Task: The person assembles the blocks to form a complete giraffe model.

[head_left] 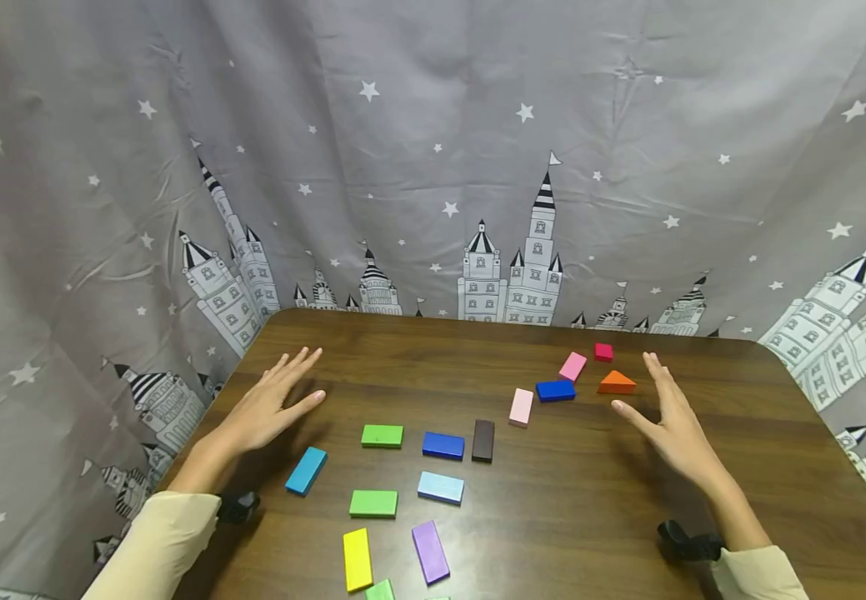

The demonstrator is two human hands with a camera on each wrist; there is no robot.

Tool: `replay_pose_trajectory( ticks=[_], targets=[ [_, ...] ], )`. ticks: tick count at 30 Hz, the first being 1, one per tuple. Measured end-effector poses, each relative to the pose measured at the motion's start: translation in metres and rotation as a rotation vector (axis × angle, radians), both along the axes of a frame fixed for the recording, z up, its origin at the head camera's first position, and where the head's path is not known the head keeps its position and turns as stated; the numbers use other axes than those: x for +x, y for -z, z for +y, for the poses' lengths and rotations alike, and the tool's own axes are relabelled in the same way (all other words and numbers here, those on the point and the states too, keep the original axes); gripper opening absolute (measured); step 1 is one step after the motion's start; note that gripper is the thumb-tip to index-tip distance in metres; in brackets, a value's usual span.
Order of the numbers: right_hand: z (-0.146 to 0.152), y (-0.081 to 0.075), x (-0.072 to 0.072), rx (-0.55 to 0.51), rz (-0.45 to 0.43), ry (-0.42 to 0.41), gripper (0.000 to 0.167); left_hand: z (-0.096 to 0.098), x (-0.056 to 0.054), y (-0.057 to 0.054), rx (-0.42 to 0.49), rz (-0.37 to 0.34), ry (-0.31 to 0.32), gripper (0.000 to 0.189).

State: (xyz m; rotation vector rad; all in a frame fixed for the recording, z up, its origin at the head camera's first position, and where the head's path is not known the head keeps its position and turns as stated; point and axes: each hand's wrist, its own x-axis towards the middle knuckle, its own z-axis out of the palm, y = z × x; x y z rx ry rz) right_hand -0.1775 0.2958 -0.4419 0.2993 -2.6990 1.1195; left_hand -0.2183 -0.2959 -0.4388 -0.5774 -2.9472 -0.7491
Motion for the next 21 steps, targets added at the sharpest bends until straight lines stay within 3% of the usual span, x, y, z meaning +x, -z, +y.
replay_pose_trajectory(
  ticks=[11,21],
  targets=[
    [-0.033,-0.001,-0.001,-0.111,-0.078,-0.076,0.087,0.010,-0.001,0.000,0.034,-0.001,0.069,0.065],
    [-0.071,0.008,-0.004,-0.260,-0.007,-0.223,0.070,0.021,0.001,0.001,0.100,-0.032,0.141,0.058]
  ],
)
